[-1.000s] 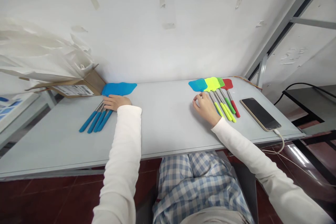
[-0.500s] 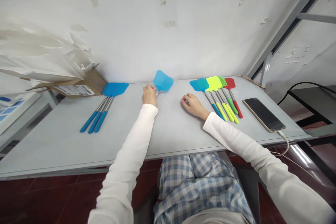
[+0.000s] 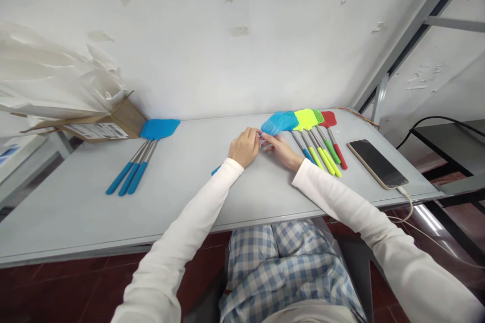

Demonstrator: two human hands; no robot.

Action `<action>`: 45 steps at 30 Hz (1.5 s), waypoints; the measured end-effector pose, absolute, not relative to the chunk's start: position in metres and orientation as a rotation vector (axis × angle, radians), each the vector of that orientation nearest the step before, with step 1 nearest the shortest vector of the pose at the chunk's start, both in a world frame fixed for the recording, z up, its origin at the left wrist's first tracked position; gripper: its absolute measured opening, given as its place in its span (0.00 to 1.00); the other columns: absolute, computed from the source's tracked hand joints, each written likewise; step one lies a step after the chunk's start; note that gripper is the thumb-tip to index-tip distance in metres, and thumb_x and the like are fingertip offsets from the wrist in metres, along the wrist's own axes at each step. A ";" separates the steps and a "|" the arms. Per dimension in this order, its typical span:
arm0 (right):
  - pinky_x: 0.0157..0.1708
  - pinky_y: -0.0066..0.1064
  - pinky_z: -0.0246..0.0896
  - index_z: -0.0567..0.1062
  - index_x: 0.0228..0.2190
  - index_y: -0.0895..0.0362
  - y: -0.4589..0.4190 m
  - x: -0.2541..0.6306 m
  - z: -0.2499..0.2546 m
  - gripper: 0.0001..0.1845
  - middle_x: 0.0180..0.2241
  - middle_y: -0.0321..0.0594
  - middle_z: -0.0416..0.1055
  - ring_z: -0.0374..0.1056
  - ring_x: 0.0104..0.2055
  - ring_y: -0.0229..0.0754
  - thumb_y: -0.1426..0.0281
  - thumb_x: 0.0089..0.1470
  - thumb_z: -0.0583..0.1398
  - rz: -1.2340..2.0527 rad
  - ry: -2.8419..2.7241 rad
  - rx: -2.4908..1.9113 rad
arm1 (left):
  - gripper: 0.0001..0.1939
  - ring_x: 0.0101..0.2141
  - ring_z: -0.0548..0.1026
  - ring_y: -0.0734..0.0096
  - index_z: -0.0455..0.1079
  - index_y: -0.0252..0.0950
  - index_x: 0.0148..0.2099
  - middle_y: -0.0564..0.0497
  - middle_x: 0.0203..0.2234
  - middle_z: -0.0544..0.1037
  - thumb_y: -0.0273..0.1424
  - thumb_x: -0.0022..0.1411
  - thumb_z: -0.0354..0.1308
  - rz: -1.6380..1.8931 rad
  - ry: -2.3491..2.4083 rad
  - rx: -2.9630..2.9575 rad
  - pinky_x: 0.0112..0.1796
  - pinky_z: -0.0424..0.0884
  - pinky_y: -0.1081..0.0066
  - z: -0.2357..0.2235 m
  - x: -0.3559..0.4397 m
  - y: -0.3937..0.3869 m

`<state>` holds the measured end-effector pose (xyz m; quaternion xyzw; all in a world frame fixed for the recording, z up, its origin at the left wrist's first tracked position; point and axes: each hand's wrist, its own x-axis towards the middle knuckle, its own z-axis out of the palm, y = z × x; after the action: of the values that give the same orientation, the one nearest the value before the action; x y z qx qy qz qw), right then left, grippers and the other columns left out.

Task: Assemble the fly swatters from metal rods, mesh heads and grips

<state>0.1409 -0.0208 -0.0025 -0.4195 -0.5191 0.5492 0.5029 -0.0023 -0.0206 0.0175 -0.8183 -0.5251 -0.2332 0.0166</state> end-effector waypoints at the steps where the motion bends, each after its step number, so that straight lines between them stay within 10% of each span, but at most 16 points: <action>1: 0.33 0.29 0.62 0.75 0.38 0.57 -0.018 0.142 -0.002 0.21 0.41 0.42 0.76 0.70 0.36 0.38 0.54 0.49 0.62 1.350 -1.158 -0.960 | 0.17 0.46 0.75 0.66 0.65 0.36 0.53 0.44 0.47 0.74 0.33 0.72 0.39 -0.759 -1.594 -2.564 0.37 0.65 0.72 0.017 -0.002 -0.022; 45: 0.51 0.36 0.62 0.72 0.30 0.53 -0.015 0.134 -0.003 0.17 0.41 0.41 0.79 0.71 0.51 0.42 0.53 0.50 0.65 1.330 -0.760 -0.835 | 0.27 0.40 0.80 0.60 0.58 0.42 0.65 0.43 0.41 0.81 0.42 0.73 0.31 -0.352 -1.795 -2.586 0.37 0.68 0.69 0.023 0.011 -0.025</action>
<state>0.1339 -0.0145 -0.0025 -0.3666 -0.3337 0.5838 0.6430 0.0108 -0.0250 0.0232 -0.8163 -0.5667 -0.1111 -0.0128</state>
